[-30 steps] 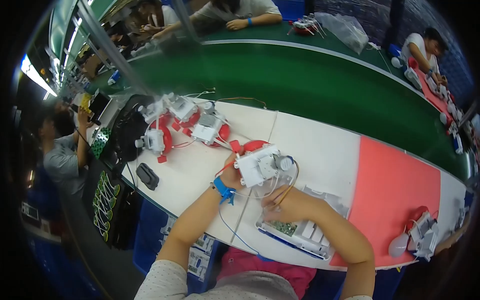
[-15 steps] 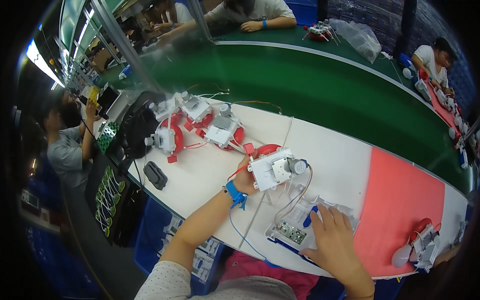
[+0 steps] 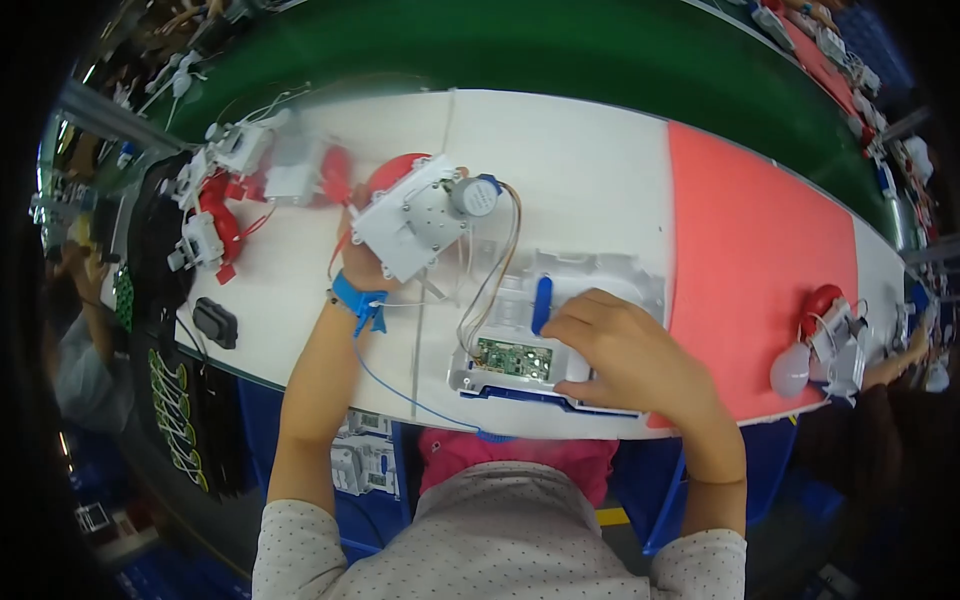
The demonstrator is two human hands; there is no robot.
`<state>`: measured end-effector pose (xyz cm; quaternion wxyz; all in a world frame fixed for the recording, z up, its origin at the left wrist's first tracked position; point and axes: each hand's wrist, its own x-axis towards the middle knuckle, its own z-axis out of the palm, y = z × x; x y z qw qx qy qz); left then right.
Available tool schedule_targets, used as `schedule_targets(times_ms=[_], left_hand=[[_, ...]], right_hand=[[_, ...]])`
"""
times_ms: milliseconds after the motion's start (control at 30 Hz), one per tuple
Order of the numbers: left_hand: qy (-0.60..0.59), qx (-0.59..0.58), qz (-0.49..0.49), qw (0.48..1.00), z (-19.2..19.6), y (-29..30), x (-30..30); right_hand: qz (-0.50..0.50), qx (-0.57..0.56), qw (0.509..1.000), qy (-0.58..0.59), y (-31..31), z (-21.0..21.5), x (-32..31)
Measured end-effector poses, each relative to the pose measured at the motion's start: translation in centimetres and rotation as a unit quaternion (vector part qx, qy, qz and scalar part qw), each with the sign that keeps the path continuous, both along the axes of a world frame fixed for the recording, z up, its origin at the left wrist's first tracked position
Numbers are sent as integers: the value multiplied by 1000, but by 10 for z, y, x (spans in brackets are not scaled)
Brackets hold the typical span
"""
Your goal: Assembling a mechanical toy on a factory production line by connecting wires to a circuit board and fitting plastic parts.
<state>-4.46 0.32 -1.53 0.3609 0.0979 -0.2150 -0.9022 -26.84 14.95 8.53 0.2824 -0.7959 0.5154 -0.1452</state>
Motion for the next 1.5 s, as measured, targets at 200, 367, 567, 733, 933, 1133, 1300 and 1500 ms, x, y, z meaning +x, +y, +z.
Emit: schedule_targets(times_ms=[200,367,567,733,933,1133,1300,1500], left_hand=[[-56,18,40,997,-4,0,10],[-32,27,65,997,7,4,9],[-48,-58,115,991,-8,6,16],[-99,-77,208,970,3,15,2],[-62,-90,210,972,1,15,5],[-85,-92,207,970,9,18,4],[-99,-92,198,971,6,16,3],[-90,-73,177,977,2,13,8]], right_hand=[[64,-69,995,23,-16,5,1],[51,-40,997,52,-20,-3,-1],[3,-113,993,-30,-23,6,9],[-47,-20,978,-203,-18,15,36],[-28,27,988,-153,-24,2,55],[-138,22,985,-104,-33,-1,52],[-169,-33,981,-90,-39,-9,47],[-192,-68,976,-73,-44,-14,45]])
